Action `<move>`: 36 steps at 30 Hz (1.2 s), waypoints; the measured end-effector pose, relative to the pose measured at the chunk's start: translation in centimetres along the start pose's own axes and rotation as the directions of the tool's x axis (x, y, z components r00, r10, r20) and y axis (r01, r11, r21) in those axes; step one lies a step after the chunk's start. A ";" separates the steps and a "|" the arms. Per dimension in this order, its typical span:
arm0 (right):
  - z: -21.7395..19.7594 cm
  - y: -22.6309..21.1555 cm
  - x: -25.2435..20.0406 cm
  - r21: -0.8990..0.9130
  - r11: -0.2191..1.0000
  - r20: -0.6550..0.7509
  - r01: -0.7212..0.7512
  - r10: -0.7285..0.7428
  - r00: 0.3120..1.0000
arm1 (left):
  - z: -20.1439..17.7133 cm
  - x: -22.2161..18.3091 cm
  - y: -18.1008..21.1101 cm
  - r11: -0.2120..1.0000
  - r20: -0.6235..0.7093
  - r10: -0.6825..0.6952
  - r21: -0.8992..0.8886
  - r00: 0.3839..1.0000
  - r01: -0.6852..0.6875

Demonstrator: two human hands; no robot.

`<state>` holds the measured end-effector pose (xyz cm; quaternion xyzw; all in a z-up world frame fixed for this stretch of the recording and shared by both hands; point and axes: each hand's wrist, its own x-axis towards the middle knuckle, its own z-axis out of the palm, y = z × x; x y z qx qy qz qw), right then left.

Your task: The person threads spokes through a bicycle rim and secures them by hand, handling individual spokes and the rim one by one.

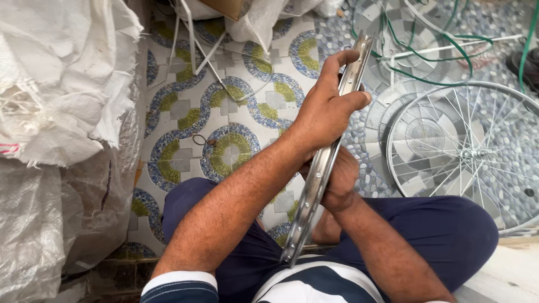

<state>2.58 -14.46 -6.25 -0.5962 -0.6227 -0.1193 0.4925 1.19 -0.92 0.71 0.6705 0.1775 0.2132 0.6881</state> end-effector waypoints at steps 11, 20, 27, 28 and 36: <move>-4.4 3.8 1.4 0.406 0.370 0.798 -0.836 0.302 0.521 | -0.9 0.4 -1.2 0.995 0.000 0.101 0.019 0.995 -0.101; -1.9 -0.9 -0.3 0.060 0.972 0.053 -0.227 0.224 0.973 | -1.0 0.4 -0.5 1.000 0.031 0.008 -0.001 0.999 -0.008; -4.3 1.8 -0.6 0.478 0.410 0.630 -0.777 0.456 0.628 | -0.8 0.4 -1.0 0.998 0.038 0.065 0.009 0.997 -0.065; -4.7 1.5 0.3 0.481 0.410 0.627 -0.775 0.457 0.631 | -0.9 0.4 -0.9 0.998 0.041 0.066 0.011 0.997 -0.067; -2.2 -1.6 0.7 -0.215 0.977 -0.067 0.013 -0.028 0.997 | -0.6 0.5 -0.3 0.999 0.004 -0.021 -0.033 1.000 0.021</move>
